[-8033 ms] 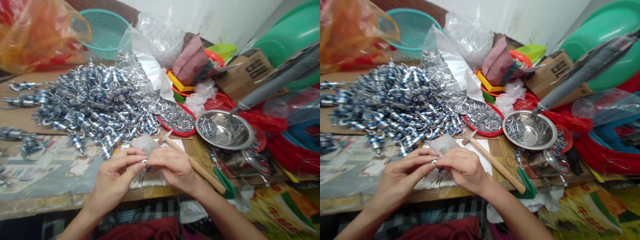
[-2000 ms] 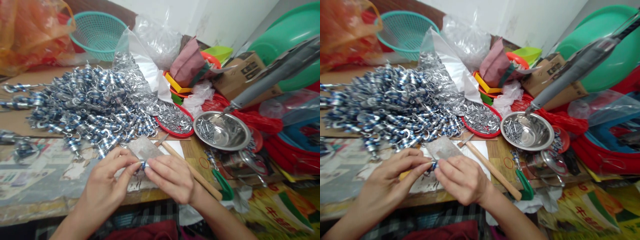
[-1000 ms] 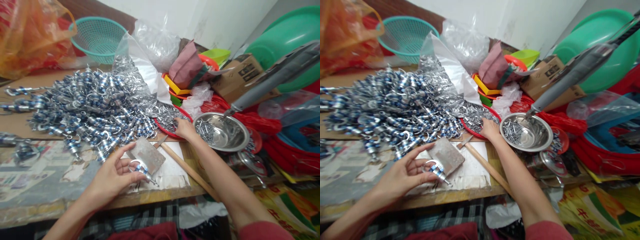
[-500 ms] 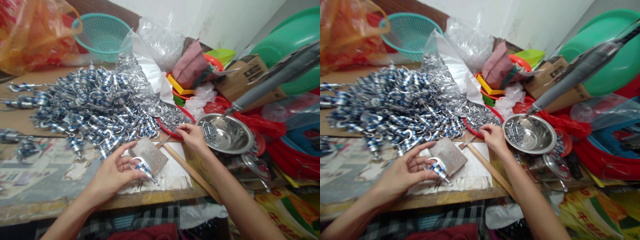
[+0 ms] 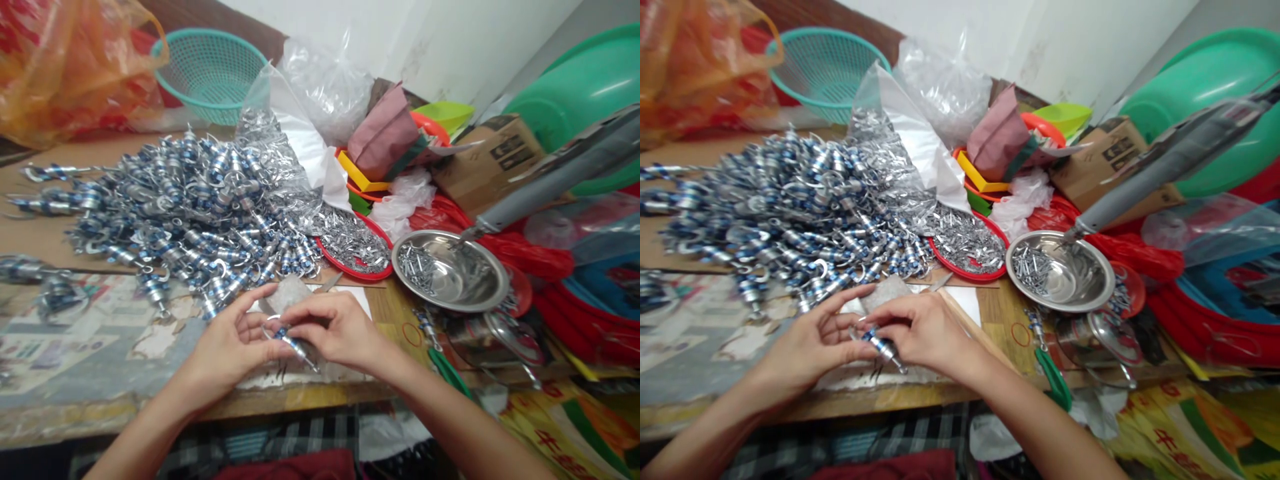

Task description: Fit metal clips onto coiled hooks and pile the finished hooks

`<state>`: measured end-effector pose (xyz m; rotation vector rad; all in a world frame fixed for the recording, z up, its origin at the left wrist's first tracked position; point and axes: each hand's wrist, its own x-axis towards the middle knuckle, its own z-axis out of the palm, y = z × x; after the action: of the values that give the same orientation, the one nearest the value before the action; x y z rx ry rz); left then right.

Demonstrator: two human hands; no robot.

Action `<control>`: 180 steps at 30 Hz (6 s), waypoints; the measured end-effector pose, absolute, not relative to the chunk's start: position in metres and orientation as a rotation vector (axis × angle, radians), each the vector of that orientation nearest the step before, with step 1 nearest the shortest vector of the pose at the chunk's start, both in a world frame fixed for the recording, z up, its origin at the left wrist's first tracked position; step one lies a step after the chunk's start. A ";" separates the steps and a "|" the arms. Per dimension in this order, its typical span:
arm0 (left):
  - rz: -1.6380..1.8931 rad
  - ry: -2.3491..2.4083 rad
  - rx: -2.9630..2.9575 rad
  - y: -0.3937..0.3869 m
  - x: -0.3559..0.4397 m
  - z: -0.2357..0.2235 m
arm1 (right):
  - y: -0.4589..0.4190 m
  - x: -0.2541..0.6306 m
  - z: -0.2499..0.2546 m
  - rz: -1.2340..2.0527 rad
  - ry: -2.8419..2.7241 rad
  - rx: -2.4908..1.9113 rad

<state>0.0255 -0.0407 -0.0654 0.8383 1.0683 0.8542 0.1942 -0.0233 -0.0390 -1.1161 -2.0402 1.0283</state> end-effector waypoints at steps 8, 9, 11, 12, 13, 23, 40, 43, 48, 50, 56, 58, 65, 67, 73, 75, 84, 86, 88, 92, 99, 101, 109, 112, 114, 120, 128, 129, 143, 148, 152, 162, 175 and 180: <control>0.854 1.058 0.819 -0.042 0.025 -0.066 | -0.023 0.195 -0.037 1.233 -1.880 -1.159; 0.854 1.060 0.814 -0.042 0.025 -0.066 | -0.025 0.194 -0.039 1.217 -1.877 -1.160; 0.856 1.066 0.811 -0.042 0.025 -0.066 | -0.029 0.192 -0.045 1.137 -1.858 -1.144; 0.856 1.066 0.812 -0.042 0.025 -0.066 | -0.032 0.190 -0.048 1.077 -1.843 -1.127; 0.854 1.065 0.814 -0.041 0.025 -0.065 | -0.033 0.188 -0.051 1.014 -1.832 -1.107; 0.863 1.086 0.812 -0.042 0.026 -0.065 | -0.033 0.216 -0.055 0.671 -1.653 -1.285; 0.873 1.135 0.882 -0.041 0.025 -0.067 | -0.078 0.250 -0.016 0.335 -2.248 -1.191; 0.875 1.113 0.871 -0.041 0.025 -0.067 | -0.083 0.244 -0.019 0.304 -2.344 -1.201; 0.876 1.112 0.862 -0.041 0.025 -0.065 | -0.088 0.242 -0.031 0.314 -2.383 -1.315; 0.880 1.133 0.872 -0.041 0.025 -0.065 | -0.092 0.243 -0.034 0.328 -2.295 -1.320; 0.854 1.145 0.888 -0.041 0.026 -0.064 | -0.076 0.259 -0.058 0.515 -2.071 -1.441; 0.807 1.158 0.914 -0.043 0.026 -0.064 | -0.060 0.268 -0.070 0.548 -1.920 -1.556; 0.734 1.147 0.939 -0.046 0.021 -0.072 | -0.017 0.278 -0.088 0.453 -2.075 -1.635; 0.737 1.181 1.022 -0.045 0.018 -0.075 | 0.003 0.280 -0.083 0.260 -2.124 -1.639; 0.842 1.248 1.446 -0.042 0.016 -0.077 | 0.092 0.302 -0.078 -0.019 -1.930 -1.935; 0.858 1.247 1.514 -0.042 0.016 -0.076 | 0.108 0.303 -0.081 -0.027 -1.940 -2.000; 0.999 1.238 1.649 -0.046 0.018 -0.074 | 0.090 0.287 -0.080 -0.105 -2.013 -1.961; 1.023 1.191 1.620 -0.046 0.020 -0.072 | 0.085 0.287 -0.075 -0.121 -2.019 -1.934; 1.046 1.176 1.581 -0.045 0.022 -0.070 | 0.077 0.284 -0.069 -0.118 -2.041 -1.897; 1.120 1.229 1.565 -0.044 0.024 -0.071 | 0.039 0.259 -0.051 0.102 -2.197 -1.710; 1.283 1.310 1.784 -0.046 0.029 -0.066 | -0.025 0.209 -0.019 0.060 -2.738 -1.314; 1.338 1.291 1.850 -0.046 0.031 -0.063 | -0.031 0.203 -0.011 0.079 -2.838 -1.254; 1.395 1.250 1.945 -0.051 0.032 -0.057 | -0.041 0.192 0.004 0.196 -2.968 -1.218; 1.308 1.269 1.848 -0.053 0.031 -0.056 | -0.042 0.195 -0.001 0.127 -2.930 -1.156; 1.269 1.261 1.774 -0.054 0.030 -0.057 | -0.043 0.198 -0.004 0.126 -2.882 -1.109; 1.232 1.309 1.405 -0.054 0.023 -0.059 | -0.054 0.205 -0.024 0.334 -2.443 -1.007; 1.099 1.349 1.485 -0.054 0.025 -0.046 | -0.058 0.208 -0.041 -0.174 -2.445 -0.574; 1.093 1.356 1.509 -0.054 0.025 -0.045 | -0.057 0.209 -0.041 -0.196 -2.456 -0.537; 1.037 1.228 1.201 -0.058 0.025 -0.055 | -0.062 0.203 -0.050 0.547 -2.055 -0.910; 0.991 1.208 1.084 -0.061 0.028 -0.059 | -0.028 0.229 -0.041 0.495 -2.126 -1.166; 0.925 1.208 1.032 -0.058 0.029 -0.058 | 0.032 0.279 -0.052 -0.115 -2.172 -1.910; 0.879 1.128 0.963 -0.050 0.027 -0.065 | 0.074 0.309 -0.069 -0.169 -2.105 -2.093; 0.889 1.071 0.875 -0.049 0.025 -0.070 | 0.021 0.255 -0.047 0.301 -2.092 -1.564; 0.913 1.051 0.855 -0.049 0.026 -0.074 | -0.021 0.215 -0.034 0.434 -2.405 -1.110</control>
<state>0.0256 -0.0494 -0.0737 0.8550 1.0505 0.9132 0.2148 -0.0211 -0.0336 -1.1099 -2.4052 0.4343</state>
